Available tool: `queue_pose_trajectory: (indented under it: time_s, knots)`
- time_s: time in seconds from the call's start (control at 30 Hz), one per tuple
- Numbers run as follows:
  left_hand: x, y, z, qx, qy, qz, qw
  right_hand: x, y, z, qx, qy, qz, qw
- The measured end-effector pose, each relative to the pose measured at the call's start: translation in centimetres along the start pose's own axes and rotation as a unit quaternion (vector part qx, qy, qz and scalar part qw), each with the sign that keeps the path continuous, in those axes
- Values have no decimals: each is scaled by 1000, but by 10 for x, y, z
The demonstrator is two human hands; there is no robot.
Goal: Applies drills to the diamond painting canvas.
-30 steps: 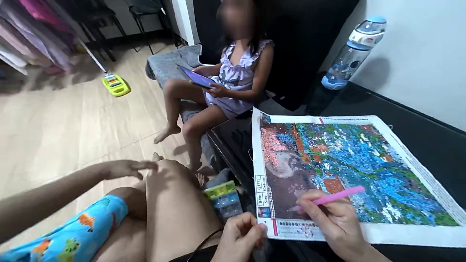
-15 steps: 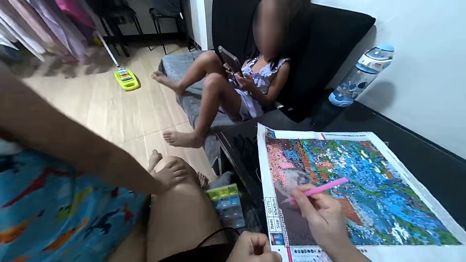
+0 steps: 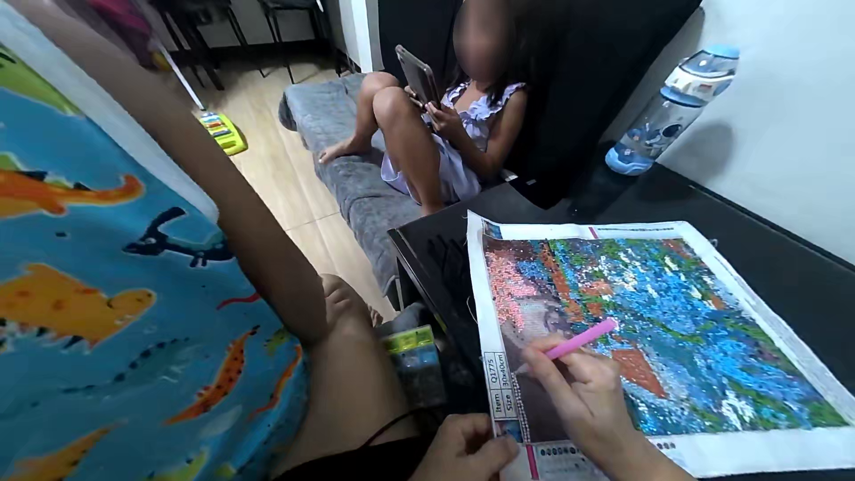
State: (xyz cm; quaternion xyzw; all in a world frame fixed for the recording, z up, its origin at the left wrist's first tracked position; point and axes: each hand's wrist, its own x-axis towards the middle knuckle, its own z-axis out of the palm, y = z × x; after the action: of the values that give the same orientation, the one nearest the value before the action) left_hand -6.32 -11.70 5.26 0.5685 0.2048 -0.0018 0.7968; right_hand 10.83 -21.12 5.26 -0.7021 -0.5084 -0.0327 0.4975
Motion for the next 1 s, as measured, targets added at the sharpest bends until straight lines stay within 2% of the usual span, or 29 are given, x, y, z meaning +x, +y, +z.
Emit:
queue_pose_trajectory:
  time_s: [0.13,0.3,0.47,0.67,1.0]
  knots:
    - [2,-2,0,-3,0,14,1000,1,1,-1,9,4,0,1000]
    - [4,-13,-10,-24,4,77,997,1,2,0,11,4,-1,1000]
    - [1,-12,-17,5,-28,51,998,1,2,0,10,13,-8,1000]
    - [-1,-9,4,-45,19,58,997,2,4,3,20,21,-14,999]
    - [2,-9,-12,18,14,72,997,1,5,4,29,9,-15,999]
